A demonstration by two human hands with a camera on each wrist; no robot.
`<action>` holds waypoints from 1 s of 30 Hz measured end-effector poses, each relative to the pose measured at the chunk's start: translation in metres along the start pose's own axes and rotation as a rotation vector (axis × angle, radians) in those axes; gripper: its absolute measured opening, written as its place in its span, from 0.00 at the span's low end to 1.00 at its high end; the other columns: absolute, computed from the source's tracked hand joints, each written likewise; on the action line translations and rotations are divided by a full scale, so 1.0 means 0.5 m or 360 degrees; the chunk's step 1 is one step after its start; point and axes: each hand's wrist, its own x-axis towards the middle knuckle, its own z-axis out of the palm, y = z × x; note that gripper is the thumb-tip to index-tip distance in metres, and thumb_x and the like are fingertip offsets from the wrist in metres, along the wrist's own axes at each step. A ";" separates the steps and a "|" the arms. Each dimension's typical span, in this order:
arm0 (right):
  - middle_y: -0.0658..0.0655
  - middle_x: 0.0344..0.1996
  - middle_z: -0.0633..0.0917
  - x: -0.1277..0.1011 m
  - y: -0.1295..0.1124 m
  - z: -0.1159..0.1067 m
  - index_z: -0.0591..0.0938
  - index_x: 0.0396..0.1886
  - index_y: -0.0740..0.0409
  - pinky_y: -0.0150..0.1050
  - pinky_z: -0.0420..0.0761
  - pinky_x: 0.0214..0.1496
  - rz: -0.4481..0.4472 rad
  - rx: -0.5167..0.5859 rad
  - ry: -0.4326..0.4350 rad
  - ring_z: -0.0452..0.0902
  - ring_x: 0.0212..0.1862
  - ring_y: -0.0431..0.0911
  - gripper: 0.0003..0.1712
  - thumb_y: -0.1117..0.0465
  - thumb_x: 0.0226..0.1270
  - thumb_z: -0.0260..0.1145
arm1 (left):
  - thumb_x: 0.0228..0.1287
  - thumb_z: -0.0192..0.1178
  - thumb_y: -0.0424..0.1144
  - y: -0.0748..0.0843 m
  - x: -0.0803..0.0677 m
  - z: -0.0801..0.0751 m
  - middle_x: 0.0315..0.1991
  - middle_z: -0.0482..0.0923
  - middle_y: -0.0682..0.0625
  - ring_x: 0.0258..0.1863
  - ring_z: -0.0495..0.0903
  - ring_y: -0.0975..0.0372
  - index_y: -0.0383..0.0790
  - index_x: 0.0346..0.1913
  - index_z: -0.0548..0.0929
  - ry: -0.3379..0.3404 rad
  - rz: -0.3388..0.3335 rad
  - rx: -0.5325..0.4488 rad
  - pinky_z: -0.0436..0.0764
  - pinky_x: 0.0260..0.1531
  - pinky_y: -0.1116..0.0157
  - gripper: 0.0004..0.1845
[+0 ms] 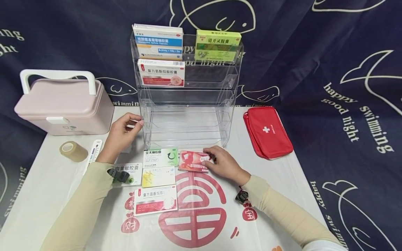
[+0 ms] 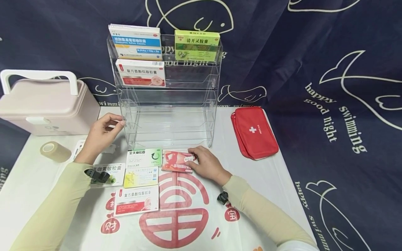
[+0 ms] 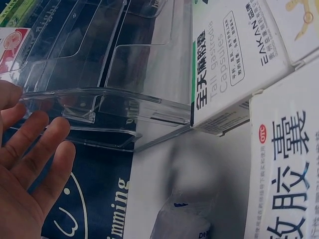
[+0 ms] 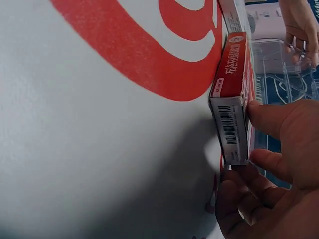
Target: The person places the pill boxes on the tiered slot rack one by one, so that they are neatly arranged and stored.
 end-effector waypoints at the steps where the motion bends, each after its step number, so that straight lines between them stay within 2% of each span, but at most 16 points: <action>1: 0.57 0.42 0.82 -0.001 0.002 0.001 0.82 0.59 0.63 0.42 0.77 0.41 -0.0008 -0.0006 0.0007 0.76 0.39 0.49 0.27 0.56 0.64 0.76 | 0.72 0.64 0.39 0.000 0.000 0.000 0.45 0.84 0.46 0.39 0.79 0.72 0.35 0.49 0.83 0.0000 0.0002 0.0003 0.76 0.39 0.74 0.11; 5: 0.56 0.38 0.80 -0.002 0.006 0.003 0.84 0.56 0.63 0.41 0.74 0.38 -0.0012 -0.0007 0.0005 0.74 0.36 0.49 0.25 0.57 0.62 0.77 | 0.72 0.64 0.39 0.001 0.000 0.001 0.45 0.84 0.45 0.39 0.79 0.72 0.35 0.49 0.83 0.0004 0.0011 -0.0002 0.76 0.39 0.74 0.11; 11: 0.55 0.38 0.80 -0.004 0.004 0.000 0.83 0.54 0.60 0.41 0.74 0.38 -0.0008 0.0042 0.0006 0.74 0.36 0.49 0.24 0.57 0.61 0.78 | 0.72 0.64 0.39 0.000 0.001 0.001 0.45 0.84 0.45 0.39 0.79 0.72 0.35 0.49 0.83 0.0001 0.0007 -0.0003 0.76 0.38 0.74 0.11; 20: 0.54 0.35 0.80 -0.004 0.001 0.001 0.81 0.55 0.51 0.40 0.75 0.35 0.0048 0.0233 0.0041 0.77 0.33 0.51 0.23 0.59 0.62 0.76 | 0.73 0.64 0.39 0.000 0.001 0.000 0.46 0.84 0.45 0.39 0.79 0.71 0.35 0.50 0.83 -0.0012 -0.0009 -0.0002 0.76 0.38 0.74 0.11; 25: 0.53 0.36 0.79 -0.003 0.007 0.005 0.80 0.55 0.49 0.38 0.76 0.32 -0.0006 0.0290 0.0141 0.77 0.32 0.52 0.23 0.61 0.61 0.77 | 0.72 0.64 0.39 0.000 0.002 -0.001 0.45 0.84 0.45 0.39 0.79 0.71 0.35 0.49 0.83 -0.0013 -0.0005 0.0001 0.76 0.38 0.74 0.11; 30: 0.49 0.42 0.79 -0.005 0.012 0.007 0.79 0.54 0.49 0.39 0.77 0.31 -0.0162 0.0262 0.0231 0.76 0.32 0.50 0.23 0.61 0.62 0.77 | 0.72 0.64 0.39 0.001 0.002 -0.002 0.44 0.85 0.46 0.39 0.79 0.70 0.35 0.49 0.83 -0.0016 0.0000 0.0004 0.76 0.38 0.74 0.10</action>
